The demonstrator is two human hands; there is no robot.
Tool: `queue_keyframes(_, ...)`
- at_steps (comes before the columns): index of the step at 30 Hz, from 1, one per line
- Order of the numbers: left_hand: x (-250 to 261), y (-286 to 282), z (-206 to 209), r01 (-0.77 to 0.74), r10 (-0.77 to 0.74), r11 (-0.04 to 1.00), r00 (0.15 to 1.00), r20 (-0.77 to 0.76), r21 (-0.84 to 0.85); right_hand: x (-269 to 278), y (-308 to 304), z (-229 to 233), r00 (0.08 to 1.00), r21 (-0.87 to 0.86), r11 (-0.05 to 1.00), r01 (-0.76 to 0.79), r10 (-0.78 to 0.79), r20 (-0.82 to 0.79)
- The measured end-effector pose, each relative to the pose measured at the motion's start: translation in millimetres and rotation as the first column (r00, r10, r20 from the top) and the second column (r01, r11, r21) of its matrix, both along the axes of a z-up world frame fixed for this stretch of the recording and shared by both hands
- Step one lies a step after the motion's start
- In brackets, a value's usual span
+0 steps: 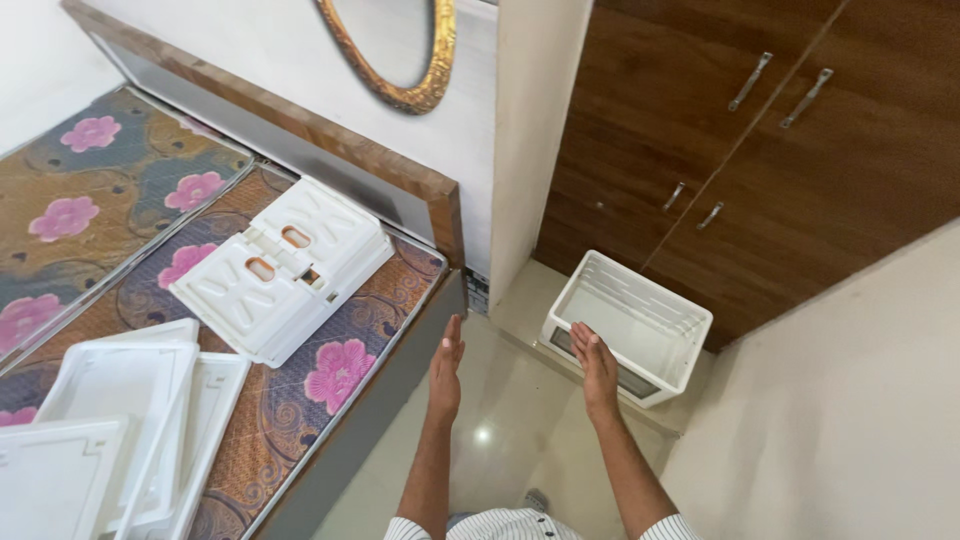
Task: The person unfolds a white plastic crate on the floor, then picks up a rectangular frame and places it on top of the crate. The person handles the crate and frame by hand without tools.
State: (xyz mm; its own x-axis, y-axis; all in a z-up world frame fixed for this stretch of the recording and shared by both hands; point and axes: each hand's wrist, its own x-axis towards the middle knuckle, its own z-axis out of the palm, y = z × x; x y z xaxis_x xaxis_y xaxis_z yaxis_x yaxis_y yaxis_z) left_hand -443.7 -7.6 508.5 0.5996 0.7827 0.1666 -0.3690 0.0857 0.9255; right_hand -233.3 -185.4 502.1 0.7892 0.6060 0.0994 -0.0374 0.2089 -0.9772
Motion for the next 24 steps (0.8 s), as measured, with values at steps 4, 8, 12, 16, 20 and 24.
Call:
queue_keyframes(4, -41.7, 27.9, -3.6, -0.066, 0.066, 0.998, 0.998, 0.002, -0.012, -28.7, 43.1, -0.1, 0.998, -0.013, 0.998, -0.065, 0.065, -0.001)
queue_keyframes(8, -92.2, 55.9, -4.4, -0.131, 0.132, 0.991, 0.99, -0.05, 0.01, -68.3, 85.1, 1.4, 0.994, -0.038, 0.993, -0.11, 0.111, 0.017)
queue_keyframes(12, -136.1, 82.3, -9.5, -0.198, 0.198, 0.98, 0.979, -0.05, -0.007, -107.1, 126.7, 0.6, 0.988, -0.07, 0.987, -0.142, 0.146, 0.053)
queue_keyframes(16, -180.7, 103.9, -16.9, -0.269, 0.268, 0.963, 0.963, -0.013, -0.008, -146.6, 168.7, -3.0, 0.972, -0.008, 0.973, -0.232, 0.232, 0.039)
queue_keyframes(20, -227.3, 116.6, -19.5, -0.311, 0.312, 0.95, 0.95, 0.012, -0.025, -185.3, 200.7, -6.7, 0.95, -0.039, 0.95, -0.309, 0.31, 0.02)
queue_keyframes(24, -276.7, 122.9, -15.3, -0.4, 0.4, 0.917, 0.917, -0.007, -0.002, -224.7, 233.5, -15.4, 0.91, -0.036, 0.909, -0.415, 0.416, 0.007)
